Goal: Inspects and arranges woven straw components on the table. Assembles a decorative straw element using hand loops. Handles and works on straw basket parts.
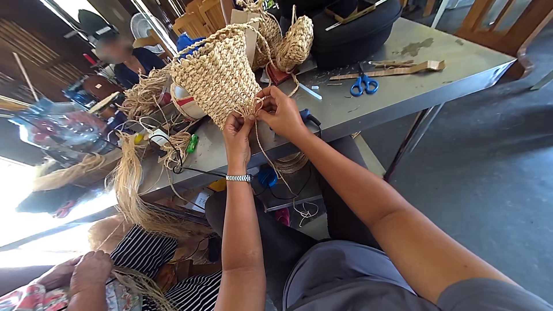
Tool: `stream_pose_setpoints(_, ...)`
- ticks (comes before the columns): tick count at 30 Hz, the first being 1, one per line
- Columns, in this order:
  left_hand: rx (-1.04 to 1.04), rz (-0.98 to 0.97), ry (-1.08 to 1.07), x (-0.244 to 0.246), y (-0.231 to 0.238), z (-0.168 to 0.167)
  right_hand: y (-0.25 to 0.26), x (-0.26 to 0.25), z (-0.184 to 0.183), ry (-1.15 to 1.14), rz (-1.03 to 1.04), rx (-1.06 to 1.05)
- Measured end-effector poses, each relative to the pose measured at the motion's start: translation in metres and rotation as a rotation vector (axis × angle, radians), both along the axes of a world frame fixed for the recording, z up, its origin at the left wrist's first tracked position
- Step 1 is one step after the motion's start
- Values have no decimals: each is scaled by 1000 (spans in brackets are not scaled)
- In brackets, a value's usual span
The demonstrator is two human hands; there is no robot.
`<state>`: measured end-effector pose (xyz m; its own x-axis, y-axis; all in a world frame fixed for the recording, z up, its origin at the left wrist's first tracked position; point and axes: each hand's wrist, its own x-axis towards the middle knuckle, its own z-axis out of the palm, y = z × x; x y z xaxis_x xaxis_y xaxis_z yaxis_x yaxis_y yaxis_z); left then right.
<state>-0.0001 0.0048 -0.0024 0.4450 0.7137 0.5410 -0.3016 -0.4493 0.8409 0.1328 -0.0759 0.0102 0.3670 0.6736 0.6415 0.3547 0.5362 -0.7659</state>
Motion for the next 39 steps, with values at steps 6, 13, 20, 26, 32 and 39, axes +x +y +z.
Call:
stream_pose_setpoints(6,10,-8,-32,0,1,-1,1,0,-1,5,0,-6)
stream_pose_setpoints(13,-7,-54,-89,0,-3,1,3,1,-3,-1,-26,8)
stream_pose_setpoints(20,57,24,-50,1,-1,-1,2,2,-2,-58,-4,-10)
stream_pose_setpoints(26,54,18,-26,-1,2,0,3,2,-3,-42,-40,-26)
stream_pose_setpoints(32,-4,-5,-42,-1,1,0,1,2,-2,-27,-47,-28)
stream_pose_setpoints(39,-52,-31,-61,-1,-1,2,0,3,-2,-14,-65,-38)
